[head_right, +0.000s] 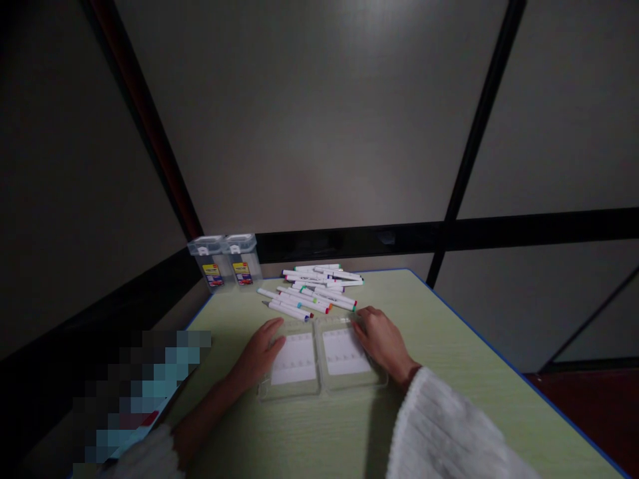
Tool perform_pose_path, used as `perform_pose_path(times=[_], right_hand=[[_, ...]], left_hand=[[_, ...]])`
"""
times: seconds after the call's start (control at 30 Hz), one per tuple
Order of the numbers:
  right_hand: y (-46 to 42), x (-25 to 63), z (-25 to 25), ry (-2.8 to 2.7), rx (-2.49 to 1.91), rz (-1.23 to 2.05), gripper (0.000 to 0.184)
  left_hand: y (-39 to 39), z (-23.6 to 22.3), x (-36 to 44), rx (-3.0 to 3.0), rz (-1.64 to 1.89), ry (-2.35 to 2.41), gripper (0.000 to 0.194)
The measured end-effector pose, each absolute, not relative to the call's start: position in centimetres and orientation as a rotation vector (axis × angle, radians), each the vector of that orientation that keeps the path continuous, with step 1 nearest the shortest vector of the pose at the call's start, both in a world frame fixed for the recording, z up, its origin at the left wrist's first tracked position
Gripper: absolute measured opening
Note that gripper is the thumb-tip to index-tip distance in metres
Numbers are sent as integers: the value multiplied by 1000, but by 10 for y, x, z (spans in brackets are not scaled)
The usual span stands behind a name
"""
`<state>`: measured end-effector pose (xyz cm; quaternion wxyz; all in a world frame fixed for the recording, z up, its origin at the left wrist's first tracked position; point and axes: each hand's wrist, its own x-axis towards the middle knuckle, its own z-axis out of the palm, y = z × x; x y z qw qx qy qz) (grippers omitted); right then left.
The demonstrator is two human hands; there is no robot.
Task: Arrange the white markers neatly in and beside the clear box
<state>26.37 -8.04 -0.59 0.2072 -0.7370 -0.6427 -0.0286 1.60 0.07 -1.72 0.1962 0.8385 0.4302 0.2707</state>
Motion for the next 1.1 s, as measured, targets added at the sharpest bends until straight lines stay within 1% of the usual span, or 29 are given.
perform_pose_path(times=[0.43,0.83,1.1], right_hand=[[-81,261,-5,-1817,-2091,-92,17],[-84,256,1,-1838,-2141,-110,18],[-86,250,4,-1858,-2165,-131,18]], left_hand=[[-5,-12,16,2470,669,1202,44],[-6,-9,15,2573,639,1279,38],[-10,6,19,2665,740,1344,44]])
